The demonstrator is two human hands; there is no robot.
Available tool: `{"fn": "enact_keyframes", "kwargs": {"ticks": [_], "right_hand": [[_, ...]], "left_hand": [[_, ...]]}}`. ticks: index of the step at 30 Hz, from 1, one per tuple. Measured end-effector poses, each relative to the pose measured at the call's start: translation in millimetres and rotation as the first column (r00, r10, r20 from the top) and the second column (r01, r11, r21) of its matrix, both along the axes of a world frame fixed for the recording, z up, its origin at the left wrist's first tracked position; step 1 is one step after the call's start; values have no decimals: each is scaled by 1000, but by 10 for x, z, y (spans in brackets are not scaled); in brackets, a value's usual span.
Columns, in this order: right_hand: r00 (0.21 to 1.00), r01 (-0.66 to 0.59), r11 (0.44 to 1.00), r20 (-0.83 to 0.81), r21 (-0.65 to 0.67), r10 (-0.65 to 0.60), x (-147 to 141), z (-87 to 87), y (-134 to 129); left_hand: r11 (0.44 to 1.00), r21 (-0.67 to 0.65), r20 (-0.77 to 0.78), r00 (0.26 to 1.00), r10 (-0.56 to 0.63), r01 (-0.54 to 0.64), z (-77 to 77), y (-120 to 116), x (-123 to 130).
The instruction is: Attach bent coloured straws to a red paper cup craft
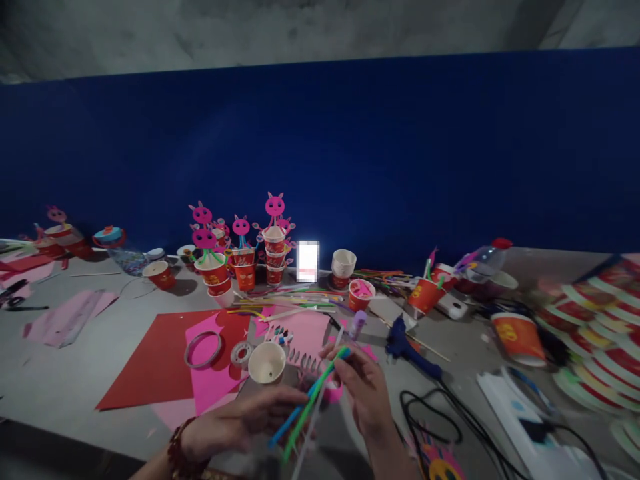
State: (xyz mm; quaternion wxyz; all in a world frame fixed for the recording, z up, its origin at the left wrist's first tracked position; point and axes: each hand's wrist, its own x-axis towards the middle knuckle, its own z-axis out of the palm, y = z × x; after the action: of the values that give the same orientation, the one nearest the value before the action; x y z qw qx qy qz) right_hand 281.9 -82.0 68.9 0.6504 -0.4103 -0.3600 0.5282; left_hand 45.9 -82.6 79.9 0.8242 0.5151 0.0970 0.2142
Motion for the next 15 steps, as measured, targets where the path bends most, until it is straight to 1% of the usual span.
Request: {"fn": "enact_keyframes", "kwargs": {"ticks": [1, 2, 3, 4, 5, 6, 8, 10, 11, 12, 13, 14, 15], "right_hand": [[1000, 16, 1000, -1, -11, -16, 26, -10, 1], [1000, 25, 999, -3, -20, -25, 48, -14, 2], [1000, 24, 999, -3, -24, -24, 64, -14, 1], [1000, 17, 1000, -2, -19, -17, 70, -8, -2], [1000, 6, 1000, 0, -10, -6, 67, 1, -6], [1000, -8, 1000, 0, -1, 8, 56, 13, -11], [1000, -22, 1000, -12, 7, 22, 23, 38, -19], [999, -18, 1000, -31, 1, 18, -3, 54, -17], [999, -15, 1000, -40, -9, 14, -7, 55, -13], [999, -7, 1000, -50, -21, 6, -5, 53, -6], [998, 3, 999, -61, -36, -5, 2, 45, 2], [997, 17, 999, -72, -51, -21, 13, 34, 11], [996, 34, 997, -84, -65, -40, 24, 20, 20]], "left_hand": [[999, 8, 6, 999, -50, 50, 19, 10, 25], [998, 1, 17, 998, -62, 62, 33, 16, 53], [999, -26, 32, 999, -34, 35, 42, 16, 83], [999, -52, 38, 999, 19, -17, 48, 12, 113], [995, -58, 28, 997, 79, -77, 55, 3, 139], [990, -31, 2, 990, 140, -140, 63, -7, 157], [973, 93, -51, 975, 214, -209, 93, -21, 153], [947, 245, -95, 967, 239, -210, 135, 14, 83], [919, 333, -129, 956, 265, -210, 153, 66, 24], [873, 442, -194, 929, 316, -205, 164, 148, -47], [775, 595, -272, 855, 442, -211, 165, 261, -125], [633, 750, -325, 727, 604, -191, 152, 404, -205], [482, 869, -358, 534, 766, -108, 124, 571, -281]]}}
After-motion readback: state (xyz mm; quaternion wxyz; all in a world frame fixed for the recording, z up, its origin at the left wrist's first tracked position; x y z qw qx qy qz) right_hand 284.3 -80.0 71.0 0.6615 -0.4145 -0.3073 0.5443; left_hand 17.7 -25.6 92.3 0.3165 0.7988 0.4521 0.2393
